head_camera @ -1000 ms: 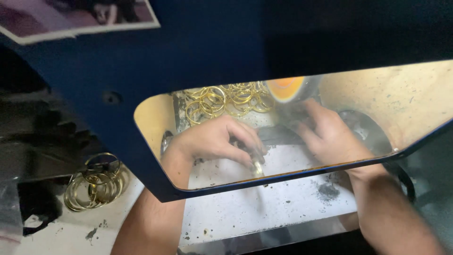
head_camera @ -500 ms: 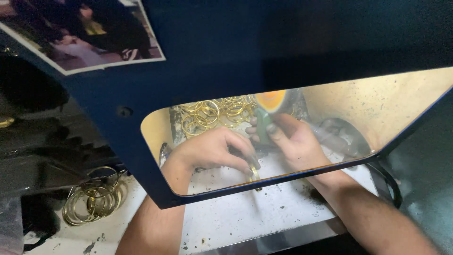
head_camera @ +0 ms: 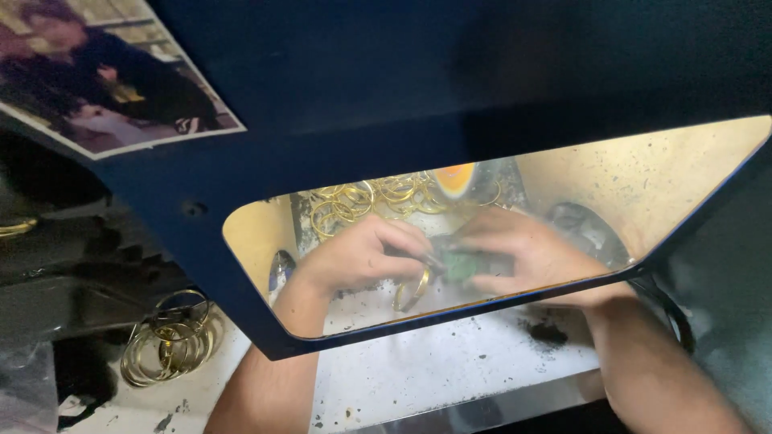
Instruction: Polishing a metal ring using a rotating polishing wheel inside a protective enclosure.
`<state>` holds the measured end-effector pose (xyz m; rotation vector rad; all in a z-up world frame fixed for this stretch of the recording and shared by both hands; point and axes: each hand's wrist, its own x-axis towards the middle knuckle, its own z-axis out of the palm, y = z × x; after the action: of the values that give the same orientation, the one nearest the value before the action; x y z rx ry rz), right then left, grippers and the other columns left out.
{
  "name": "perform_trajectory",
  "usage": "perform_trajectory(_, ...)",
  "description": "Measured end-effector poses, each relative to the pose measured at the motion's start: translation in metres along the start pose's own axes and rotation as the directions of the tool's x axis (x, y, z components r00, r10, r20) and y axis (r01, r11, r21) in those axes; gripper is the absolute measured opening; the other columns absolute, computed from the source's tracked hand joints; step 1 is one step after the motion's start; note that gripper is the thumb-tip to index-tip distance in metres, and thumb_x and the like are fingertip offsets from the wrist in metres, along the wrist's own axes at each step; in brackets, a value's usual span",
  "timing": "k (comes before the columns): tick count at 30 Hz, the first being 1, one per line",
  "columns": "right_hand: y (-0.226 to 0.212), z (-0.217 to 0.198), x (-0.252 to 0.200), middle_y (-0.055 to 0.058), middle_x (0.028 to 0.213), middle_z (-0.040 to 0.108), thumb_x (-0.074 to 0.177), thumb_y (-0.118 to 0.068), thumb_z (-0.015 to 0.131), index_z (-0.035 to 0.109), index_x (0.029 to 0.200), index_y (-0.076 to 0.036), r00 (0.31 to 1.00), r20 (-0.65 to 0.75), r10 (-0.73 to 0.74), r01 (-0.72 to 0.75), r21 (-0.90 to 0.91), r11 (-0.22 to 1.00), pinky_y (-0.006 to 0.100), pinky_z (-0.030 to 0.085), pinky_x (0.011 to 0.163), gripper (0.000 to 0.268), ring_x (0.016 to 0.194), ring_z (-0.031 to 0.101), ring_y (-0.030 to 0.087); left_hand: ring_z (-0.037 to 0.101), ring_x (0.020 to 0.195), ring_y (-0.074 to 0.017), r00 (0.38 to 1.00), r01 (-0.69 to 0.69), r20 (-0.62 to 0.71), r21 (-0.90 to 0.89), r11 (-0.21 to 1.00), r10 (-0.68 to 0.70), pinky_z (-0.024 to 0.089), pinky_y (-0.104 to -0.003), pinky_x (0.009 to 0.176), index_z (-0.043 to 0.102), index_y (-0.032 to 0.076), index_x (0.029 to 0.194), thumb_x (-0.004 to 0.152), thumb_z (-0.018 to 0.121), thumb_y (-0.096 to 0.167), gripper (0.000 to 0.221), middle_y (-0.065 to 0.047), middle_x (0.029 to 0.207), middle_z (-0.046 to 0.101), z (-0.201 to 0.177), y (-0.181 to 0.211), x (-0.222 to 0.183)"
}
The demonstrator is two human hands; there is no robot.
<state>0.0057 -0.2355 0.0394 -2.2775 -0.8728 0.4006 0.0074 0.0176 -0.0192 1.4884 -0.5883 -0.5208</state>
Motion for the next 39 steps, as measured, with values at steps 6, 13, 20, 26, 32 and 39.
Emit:
perform_trajectory(6, 0.025, 0.015, -0.008, 0.016, 0.098, 0.072, 0.080, -0.021, 0.083, 0.074, 0.108, -0.008, 0.965, -0.246, -0.090, 0.084, -0.036, 0.996, 0.048, 0.055, 0.089, 0.032, 0.094, 0.072, 0.038, 0.075, 0.095, -0.0235, 0.994, 0.058, -0.090, -0.002, 0.998, -0.058, 0.054, -0.043, 0.099, 0.084, 0.017, 0.091, 0.082, 0.085, 0.017, 0.009, -0.006, 0.094, 0.080, 0.007, -0.008, 0.007)
perform_trajectory(13, 0.029, 0.030, -0.004, 0.014, 0.101, 0.064, 0.082, -0.011, 0.080, 0.075, 0.105, -0.011, 0.924, -0.321, -0.208, 0.227, 0.024, 0.973, 0.048, 0.056, 0.083, 0.023, 0.089, 0.068, 0.039, 0.075, 0.092, -0.0222, 0.986, 0.074, -0.149, 0.007, 0.997, -0.072, 0.055, -0.040, 0.097, 0.084, 0.015, 0.093, 0.084, 0.083, 0.018, 0.010, -0.006, 0.091, 0.080, 0.017, 0.007, 0.012)
perform_trajectory(20, 0.020, 0.019, -0.002, 0.009, 0.097, 0.065, 0.078, -0.009, 0.078, 0.077, 0.099, -0.014, 0.928, -0.299, -0.223, 0.240, 0.023, 0.970, 0.046, 0.058, 0.080, 0.022, 0.086, 0.070, 0.034, 0.074, 0.099, -0.0256, 0.986, 0.046, -0.163, 0.044, 0.998, -0.038, 0.056, -0.043, 0.097, 0.082, 0.014, 0.099, 0.082, 0.083, 0.020, 0.018, -0.008, 0.099, 0.080, 0.019, 0.016, 0.012)
perform_trajectory(26, 0.024, 0.015, 0.000, 0.014, 0.086, 0.071, 0.078, -0.010, 0.081, 0.075, 0.094, -0.004, 0.891, -0.420, -0.173, 0.207, 0.037, 0.978, 0.044, 0.059, 0.078, 0.019, 0.082, 0.073, 0.034, 0.071, 0.105, -0.0284, 0.954, -0.077, -0.289, 0.030, 0.997, 0.082, 0.056, -0.044, 0.096, 0.078, 0.010, 0.109, 0.086, 0.078, 0.019, 0.025, -0.012, 0.107, 0.078, 0.008, 0.020, 0.006)
perform_trajectory(32, 0.014, 0.010, 0.001, 0.020, 0.091, 0.074, 0.078, -0.005, 0.077, 0.073, 0.099, 0.001, 0.902, -0.429, -0.036, 0.102, 0.132, 0.986, 0.050, 0.058, 0.083, 0.022, 0.089, 0.075, 0.034, 0.075, 0.097, -0.0262, 0.923, -0.100, -0.360, 0.115, 0.988, 0.135, 0.056, -0.041, 0.093, 0.081, 0.012, 0.099, 0.084, 0.082, 0.013, 0.015, -0.008, 0.097, 0.080, 0.014, 0.019, 0.008)
perform_trajectory(39, 0.020, 0.015, 0.005, 0.013, 0.095, 0.078, 0.090, -0.005, 0.073, 0.078, 0.104, -0.003, 0.858, -0.462, 0.226, -0.075, 0.322, 0.944, 0.042, 0.058, 0.089, 0.015, 0.096, 0.075, 0.022, 0.076, 0.094, -0.0166, 0.847, -0.030, -0.526, 0.107, 0.994, 0.082, 0.057, -0.032, 0.089, 0.082, 0.016, 0.098, 0.089, 0.079, 0.015, 0.010, -0.001, 0.094, 0.081, 0.027, 0.016, 0.017)
